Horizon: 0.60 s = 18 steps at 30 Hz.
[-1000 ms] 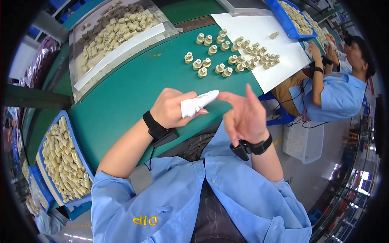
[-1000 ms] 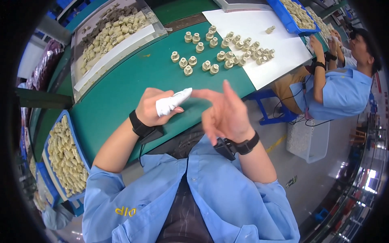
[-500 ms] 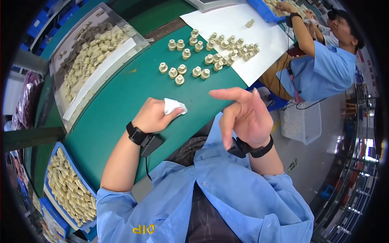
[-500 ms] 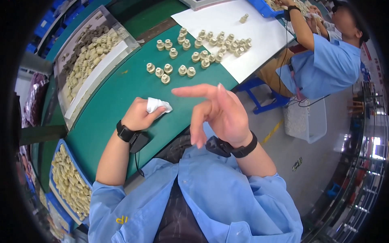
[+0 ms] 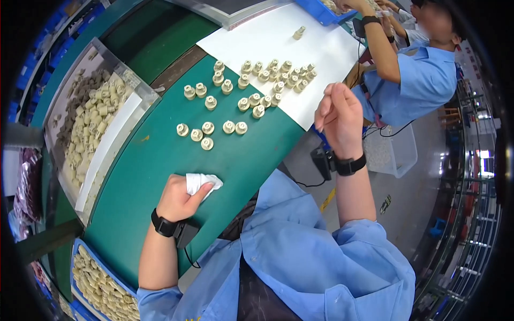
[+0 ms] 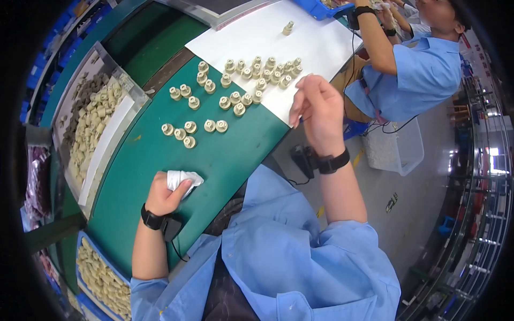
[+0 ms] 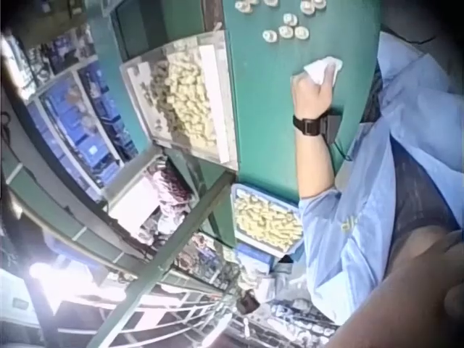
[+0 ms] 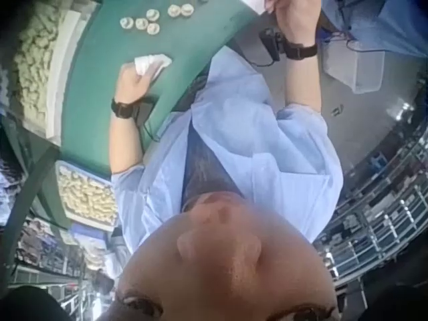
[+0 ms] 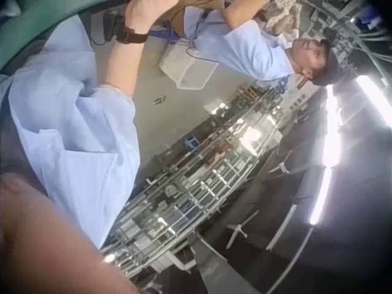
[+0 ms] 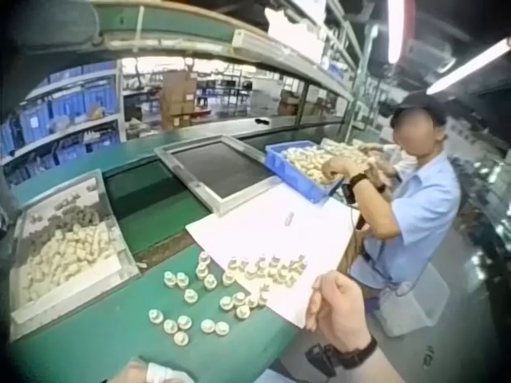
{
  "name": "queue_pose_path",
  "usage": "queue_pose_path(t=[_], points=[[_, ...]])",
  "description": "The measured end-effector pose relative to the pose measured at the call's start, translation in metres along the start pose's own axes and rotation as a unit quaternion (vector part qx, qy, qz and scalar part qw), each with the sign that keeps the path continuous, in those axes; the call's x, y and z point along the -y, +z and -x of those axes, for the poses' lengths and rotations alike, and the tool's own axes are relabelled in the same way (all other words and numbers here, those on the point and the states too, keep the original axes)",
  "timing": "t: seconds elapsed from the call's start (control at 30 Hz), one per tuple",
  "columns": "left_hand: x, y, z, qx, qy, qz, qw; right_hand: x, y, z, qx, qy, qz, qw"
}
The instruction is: The person wipes components with a cloth and arranges them on the table before gathering several and placing them into a tray.
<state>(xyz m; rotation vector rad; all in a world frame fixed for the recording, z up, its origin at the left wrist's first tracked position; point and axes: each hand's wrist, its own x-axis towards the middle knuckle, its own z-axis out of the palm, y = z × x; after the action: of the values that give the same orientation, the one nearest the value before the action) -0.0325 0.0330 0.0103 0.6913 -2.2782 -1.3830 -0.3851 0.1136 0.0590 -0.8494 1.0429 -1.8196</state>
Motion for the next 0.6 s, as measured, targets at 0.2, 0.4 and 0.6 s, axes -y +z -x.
queue_pose_path(t=[0.2, 0.4, 0.6], points=[[0.002, -0.002, 0.000, -0.002, 0.000, 0.004, 1.000, 0.022, -0.021, -0.069, -0.060, -0.089, 0.233, 0.966], [-0.002, -0.003, -0.005, 0.005, 0.001, 0.017, 1.000, 0.021, -0.086, -0.181, 0.010, -0.132, 0.669, 0.731], [0.000, -0.005, -0.003, 0.002, -0.005, 0.005, 1.000, 0.002, -0.075, -0.237, 0.021, -0.080, 0.762, 0.642]])
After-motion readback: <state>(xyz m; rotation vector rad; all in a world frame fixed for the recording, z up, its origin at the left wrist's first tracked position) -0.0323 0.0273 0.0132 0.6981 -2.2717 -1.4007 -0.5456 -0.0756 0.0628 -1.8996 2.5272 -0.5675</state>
